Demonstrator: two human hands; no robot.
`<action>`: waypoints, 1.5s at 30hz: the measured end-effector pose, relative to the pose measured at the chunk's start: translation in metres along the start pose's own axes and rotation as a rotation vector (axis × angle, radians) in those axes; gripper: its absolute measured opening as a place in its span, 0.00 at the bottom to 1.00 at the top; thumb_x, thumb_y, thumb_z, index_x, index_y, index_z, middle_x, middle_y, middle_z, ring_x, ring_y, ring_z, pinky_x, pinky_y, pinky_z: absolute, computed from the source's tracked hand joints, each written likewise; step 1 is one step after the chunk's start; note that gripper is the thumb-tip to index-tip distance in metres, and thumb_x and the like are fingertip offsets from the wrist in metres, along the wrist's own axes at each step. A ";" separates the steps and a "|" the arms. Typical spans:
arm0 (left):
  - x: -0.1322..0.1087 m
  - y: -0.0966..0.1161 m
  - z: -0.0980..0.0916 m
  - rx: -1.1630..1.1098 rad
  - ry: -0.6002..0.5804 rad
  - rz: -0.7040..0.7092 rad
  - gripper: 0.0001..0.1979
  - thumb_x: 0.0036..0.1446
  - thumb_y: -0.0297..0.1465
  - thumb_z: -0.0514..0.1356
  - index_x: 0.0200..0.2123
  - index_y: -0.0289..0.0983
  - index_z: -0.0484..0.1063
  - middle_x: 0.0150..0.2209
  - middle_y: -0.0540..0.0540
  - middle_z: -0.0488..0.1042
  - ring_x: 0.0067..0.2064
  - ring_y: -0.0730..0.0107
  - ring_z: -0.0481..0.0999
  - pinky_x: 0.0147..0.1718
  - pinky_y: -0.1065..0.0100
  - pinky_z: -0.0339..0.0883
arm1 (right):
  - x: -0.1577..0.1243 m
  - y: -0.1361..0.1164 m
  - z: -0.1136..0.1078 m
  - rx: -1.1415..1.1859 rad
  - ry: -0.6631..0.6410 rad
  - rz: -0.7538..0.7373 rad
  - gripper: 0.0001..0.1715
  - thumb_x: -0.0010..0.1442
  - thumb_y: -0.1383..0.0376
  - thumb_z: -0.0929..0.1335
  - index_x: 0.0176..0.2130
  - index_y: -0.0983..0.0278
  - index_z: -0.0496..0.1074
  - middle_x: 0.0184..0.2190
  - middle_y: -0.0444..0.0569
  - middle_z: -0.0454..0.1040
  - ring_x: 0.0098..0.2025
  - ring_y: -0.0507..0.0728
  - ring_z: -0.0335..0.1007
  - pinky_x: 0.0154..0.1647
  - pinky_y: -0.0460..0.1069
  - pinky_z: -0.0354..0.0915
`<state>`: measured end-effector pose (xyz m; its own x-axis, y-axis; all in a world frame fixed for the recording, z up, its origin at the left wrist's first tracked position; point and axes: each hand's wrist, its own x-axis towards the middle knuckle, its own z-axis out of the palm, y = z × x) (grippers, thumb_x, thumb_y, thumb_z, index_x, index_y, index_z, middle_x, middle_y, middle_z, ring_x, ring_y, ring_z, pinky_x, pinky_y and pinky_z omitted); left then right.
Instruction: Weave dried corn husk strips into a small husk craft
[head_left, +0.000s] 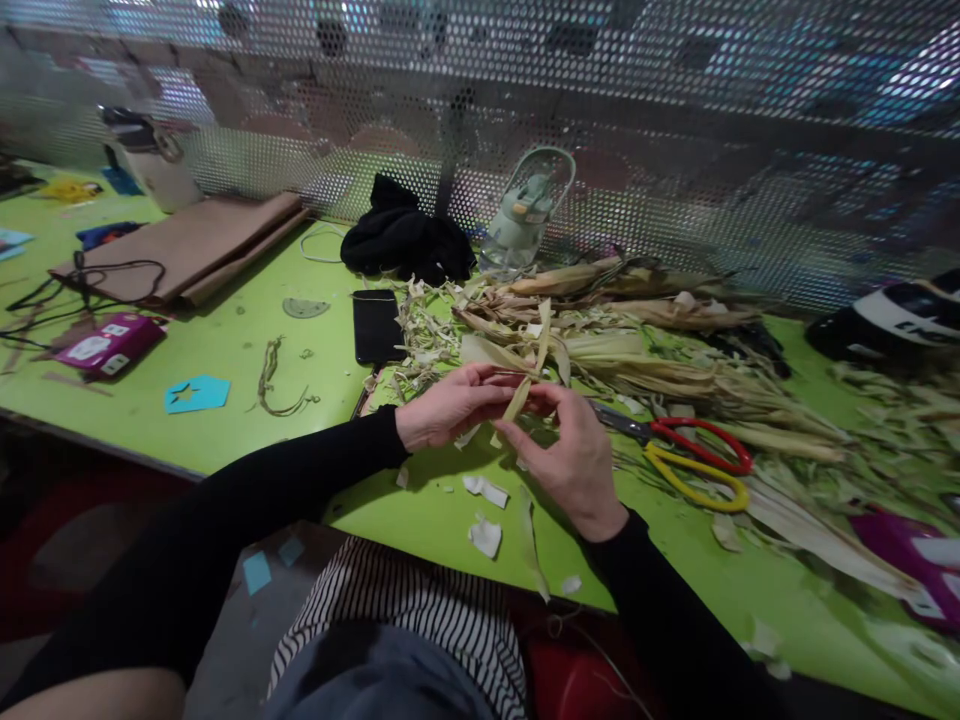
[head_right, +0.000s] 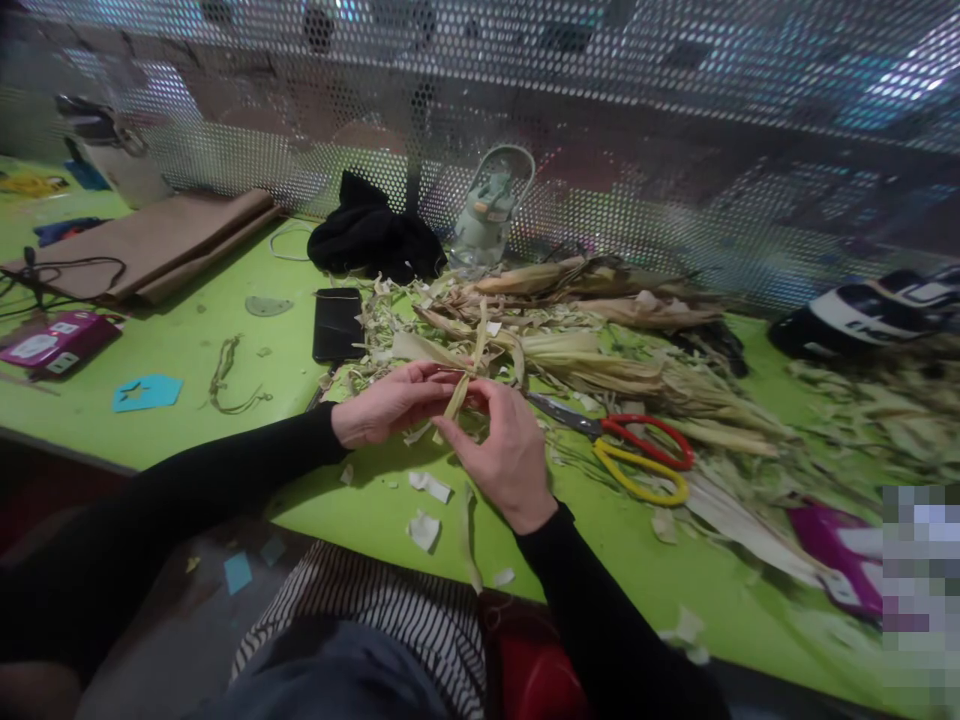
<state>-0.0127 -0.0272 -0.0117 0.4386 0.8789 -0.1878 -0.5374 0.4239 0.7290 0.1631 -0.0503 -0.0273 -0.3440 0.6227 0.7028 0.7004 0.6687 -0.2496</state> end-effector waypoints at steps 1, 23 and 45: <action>-0.001 -0.001 0.000 0.013 -0.018 -0.001 0.08 0.57 0.16 0.62 0.39 0.31 0.76 0.39 0.43 0.82 0.38 0.75 0.81 0.49 0.69 0.72 | 0.000 -0.001 0.001 -0.022 -0.001 -0.011 0.16 0.64 0.62 0.70 0.50 0.64 0.68 0.38 0.51 0.77 0.36 0.58 0.72 0.35 0.52 0.68; -0.001 0.008 -0.007 0.025 -0.232 0.024 0.08 0.59 0.25 0.65 0.42 0.29 0.79 0.31 0.45 0.80 0.30 0.77 0.77 0.35 0.74 0.69 | 0.002 -0.001 -0.016 0.164 0.362 0.025 0.17 0.66 0.70 0.66 0.51 0.52 0.73 0.45 0.48 0.75 0.49 0.60 0.73 0.50 0.58 0.70; -0.008 -0.003 0.012 -0.014 0.028 0.112 0.07 0.66 0.25 0.58 0.42 0.31 0.78 0.42 0.41 0.83 0.36 0.75 0.82 0.45 0.72 0.75 | 0.004 0.004 -0.003 0.547 -0.351 0.416 0.21 0.72 0.50 0.60 0.42 0.62 0.72 0.32 0.47 0.77 0.31 0.56 0.73 0.29 0.50 0.69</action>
<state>-0.0065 -0.0378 -0.0045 0.3550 0.9266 -0.1242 -0.5920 0.3256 0.7373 0.1660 -0.0460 -0.0235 -0.3627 0.8979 0.2493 0.4378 0.4004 -0.8050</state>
